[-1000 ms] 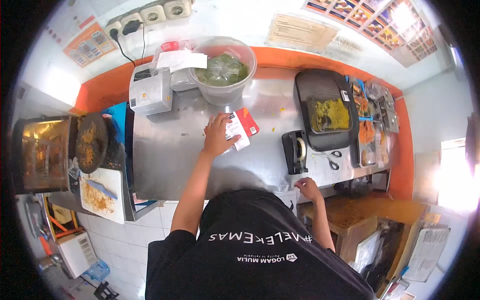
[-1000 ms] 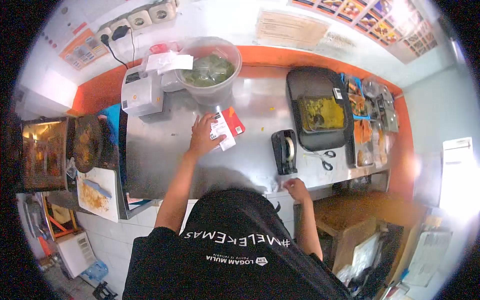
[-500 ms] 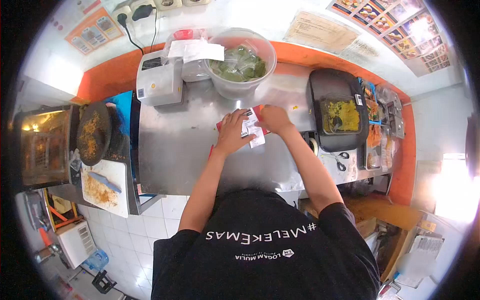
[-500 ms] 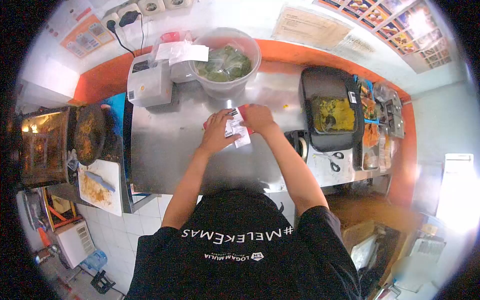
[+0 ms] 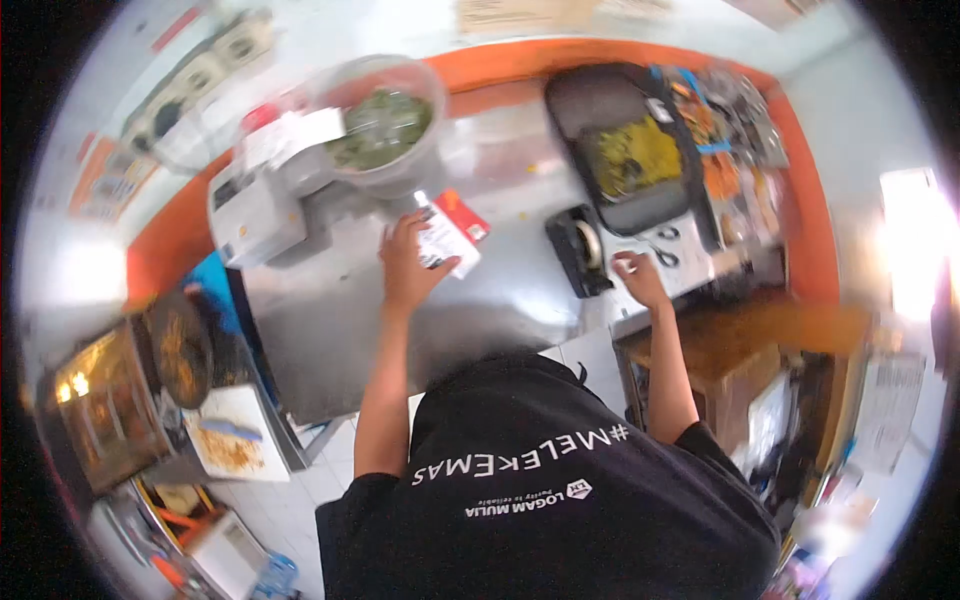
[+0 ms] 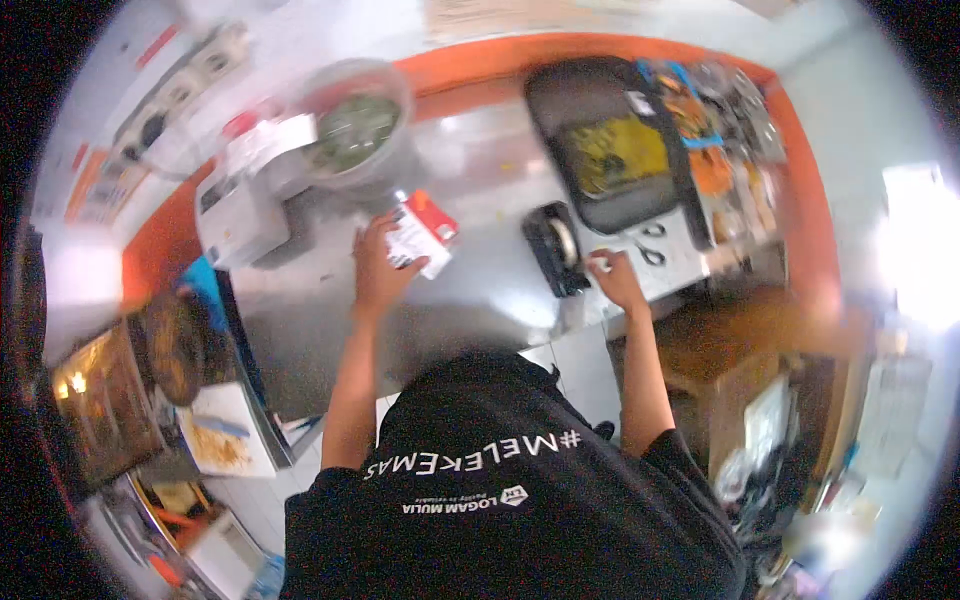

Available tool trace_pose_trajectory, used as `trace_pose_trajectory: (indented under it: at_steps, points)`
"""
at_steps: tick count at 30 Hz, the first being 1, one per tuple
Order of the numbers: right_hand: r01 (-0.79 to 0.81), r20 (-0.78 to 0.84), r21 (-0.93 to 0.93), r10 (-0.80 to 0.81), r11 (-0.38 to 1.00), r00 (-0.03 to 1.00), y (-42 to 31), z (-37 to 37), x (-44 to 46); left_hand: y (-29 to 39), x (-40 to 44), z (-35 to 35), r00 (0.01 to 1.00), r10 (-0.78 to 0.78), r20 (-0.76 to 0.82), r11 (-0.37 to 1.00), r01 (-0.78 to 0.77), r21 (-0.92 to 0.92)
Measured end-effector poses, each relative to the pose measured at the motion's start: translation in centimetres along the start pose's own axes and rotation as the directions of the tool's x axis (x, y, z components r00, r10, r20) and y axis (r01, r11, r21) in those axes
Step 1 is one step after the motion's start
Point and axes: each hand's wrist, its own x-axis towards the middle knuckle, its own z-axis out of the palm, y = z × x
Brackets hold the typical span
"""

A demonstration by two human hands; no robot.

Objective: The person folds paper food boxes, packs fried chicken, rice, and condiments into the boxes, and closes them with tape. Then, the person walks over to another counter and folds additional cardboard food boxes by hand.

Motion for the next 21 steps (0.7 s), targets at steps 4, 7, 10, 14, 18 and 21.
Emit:
trace_pose_trajectory:
  at_steps: [4,7,10,14,18,21]
  points:
    - [-0.317,0.315,0.314,0.217,0.895,0.924,3.1,3.3,-2.2,-0.9,-0.1,1.6,0.998,0.056,-0.034,0.998,-0.055,0.037]
    - [-0.361,0.310,0.532,0.221,0.766,0.925,3.3,3.7,-2.5,-0.8,-0.1,1.6,0.999,0.051,-0.009,0.998,-0.050,0.038]
    - [-0.268,0.169,0.634,0.208,0.725,0.963,3.8,2.9,-6.1,-0.7,0.2,1.6,0.999,0.046,-0.006,0.998,-0.046,0.031]
    - [-0.021,-0.105,0.232,0.047,0.972,0.993,8.1,6.1,-8.5,-0.9,0.0,1.7,0.996,0.087,-0.038,0.995,-0.085,0.050]
    - [-0.145,-0.302,-0.040,0.127,0.989,0.945,3.5,6.8,-7.1,-1.2,0.0,1.7,0.995,0.092,-0.043,0.994,-0.090,0.056]
    - [-0.296,-0.129,-0.275,0.270,0.915,0.954,5.7,7.2,-5.4,-1.0,-0.2,1.6,0.998,0.025,-0.050,0.994,-0.030,-0.105]
